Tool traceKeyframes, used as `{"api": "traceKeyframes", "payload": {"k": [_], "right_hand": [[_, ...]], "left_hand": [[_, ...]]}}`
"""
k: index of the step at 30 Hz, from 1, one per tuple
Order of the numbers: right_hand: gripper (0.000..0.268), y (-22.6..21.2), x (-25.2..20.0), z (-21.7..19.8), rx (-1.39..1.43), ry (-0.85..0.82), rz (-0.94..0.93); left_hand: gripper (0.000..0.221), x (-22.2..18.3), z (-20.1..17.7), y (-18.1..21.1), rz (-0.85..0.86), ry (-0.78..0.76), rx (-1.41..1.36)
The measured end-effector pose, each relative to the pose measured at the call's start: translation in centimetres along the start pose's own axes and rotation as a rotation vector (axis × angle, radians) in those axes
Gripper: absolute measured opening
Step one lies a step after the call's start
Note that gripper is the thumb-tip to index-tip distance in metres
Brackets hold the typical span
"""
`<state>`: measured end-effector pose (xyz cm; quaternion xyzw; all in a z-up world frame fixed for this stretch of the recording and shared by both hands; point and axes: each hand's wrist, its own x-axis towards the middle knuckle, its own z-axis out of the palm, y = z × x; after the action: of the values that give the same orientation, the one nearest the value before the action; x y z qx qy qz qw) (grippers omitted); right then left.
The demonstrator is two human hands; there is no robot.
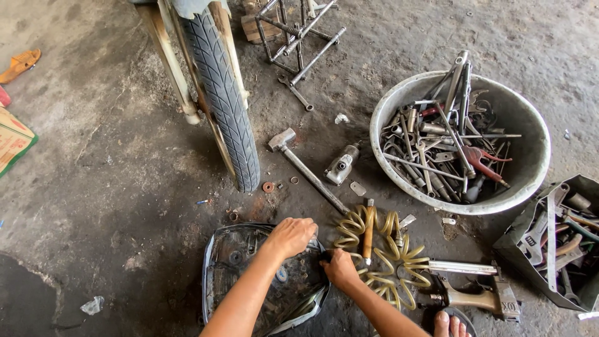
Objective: The person removes a motorcycle seat cover, cleans the interior, and uses a pneumatic staple gun to reattach the cover. They repeatedly staple the edges, flip the seat, and adjust the cover to ensure it is secured.
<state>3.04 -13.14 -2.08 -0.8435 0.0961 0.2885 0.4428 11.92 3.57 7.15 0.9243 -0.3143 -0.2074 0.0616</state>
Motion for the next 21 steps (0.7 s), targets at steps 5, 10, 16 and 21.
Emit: {"api": "traceKeyframes", "payload": {"k": [5,10,16,21], "right_hand": [[0.018,0.6,0.4,0.3,-0.054,0.055,-0.057],[0.025,3.0,3.3,0.9,-0.123,0.069,-0.059],[0.023,4.9,7.9,-1.5,-0.297,0.209,-0.351],[0.027,6.6,10.2,0.3,-0.483,0.252,-0.337]], "left_hand": [[0.010,-1.6,4.6,-1.6,0.101,0.347,0.069],[0.035,-8.7,-2.0,-2.9,-0.205,0.705,-0.161],[0.124,-18.3,2.9,-7.5,-1.354,0.253,-0.966],[0.032,-20.0,13.7,-10.9,-1.318,0.475,-1.357]]}}
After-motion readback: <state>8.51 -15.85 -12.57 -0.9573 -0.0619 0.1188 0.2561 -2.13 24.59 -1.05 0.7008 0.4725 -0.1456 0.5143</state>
